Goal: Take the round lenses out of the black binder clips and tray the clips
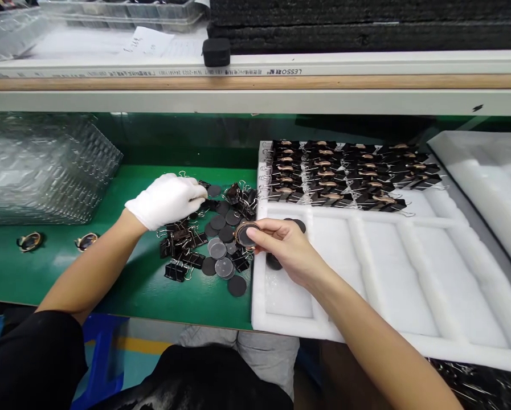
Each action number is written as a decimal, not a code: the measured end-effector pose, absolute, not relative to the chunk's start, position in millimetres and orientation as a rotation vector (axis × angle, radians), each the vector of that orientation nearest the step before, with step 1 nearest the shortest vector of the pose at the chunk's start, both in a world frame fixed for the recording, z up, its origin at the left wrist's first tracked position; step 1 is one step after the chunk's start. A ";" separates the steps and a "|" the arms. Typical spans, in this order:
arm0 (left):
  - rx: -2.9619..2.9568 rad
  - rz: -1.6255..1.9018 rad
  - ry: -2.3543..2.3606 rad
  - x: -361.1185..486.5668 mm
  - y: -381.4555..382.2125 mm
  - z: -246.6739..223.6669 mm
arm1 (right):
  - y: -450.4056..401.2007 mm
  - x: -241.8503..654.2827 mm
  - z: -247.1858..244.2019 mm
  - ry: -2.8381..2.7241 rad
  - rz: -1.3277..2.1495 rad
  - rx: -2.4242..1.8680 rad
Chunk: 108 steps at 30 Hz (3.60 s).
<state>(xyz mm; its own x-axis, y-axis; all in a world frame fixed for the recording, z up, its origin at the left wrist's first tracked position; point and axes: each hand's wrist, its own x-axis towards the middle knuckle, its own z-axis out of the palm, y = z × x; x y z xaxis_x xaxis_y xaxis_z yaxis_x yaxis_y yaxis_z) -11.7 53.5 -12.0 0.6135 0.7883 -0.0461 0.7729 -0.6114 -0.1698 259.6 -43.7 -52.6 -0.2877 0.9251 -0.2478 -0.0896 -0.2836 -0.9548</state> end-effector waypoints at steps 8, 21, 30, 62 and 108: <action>-2.966 -0.339 -1.459 -22.0 59.4 -13.4 | -44.5 259.3 -50.4 -1.182 1.687 -1.148; -3.285 -1.158 -1.800 20.0 11.2 4.8 | -46.7 257.3 -47.7 -1.377 1.425 -0.852; -3.199 -0.374 -1.531 19.3 -0.7 18.7 | -50.4 260.9 -41.7 -1.386 1.546 -0.919; -3.644 -0.329 -1.654 30.0 -9.2 -1.8 | -38.1 289.6 -15.8 -1.586 1.258 -1.201; -2.548 0.392 -1.495 -13.5 103.1 -13.7 | -40.7 265.2 -36.0 -0.727 1.658 -1.053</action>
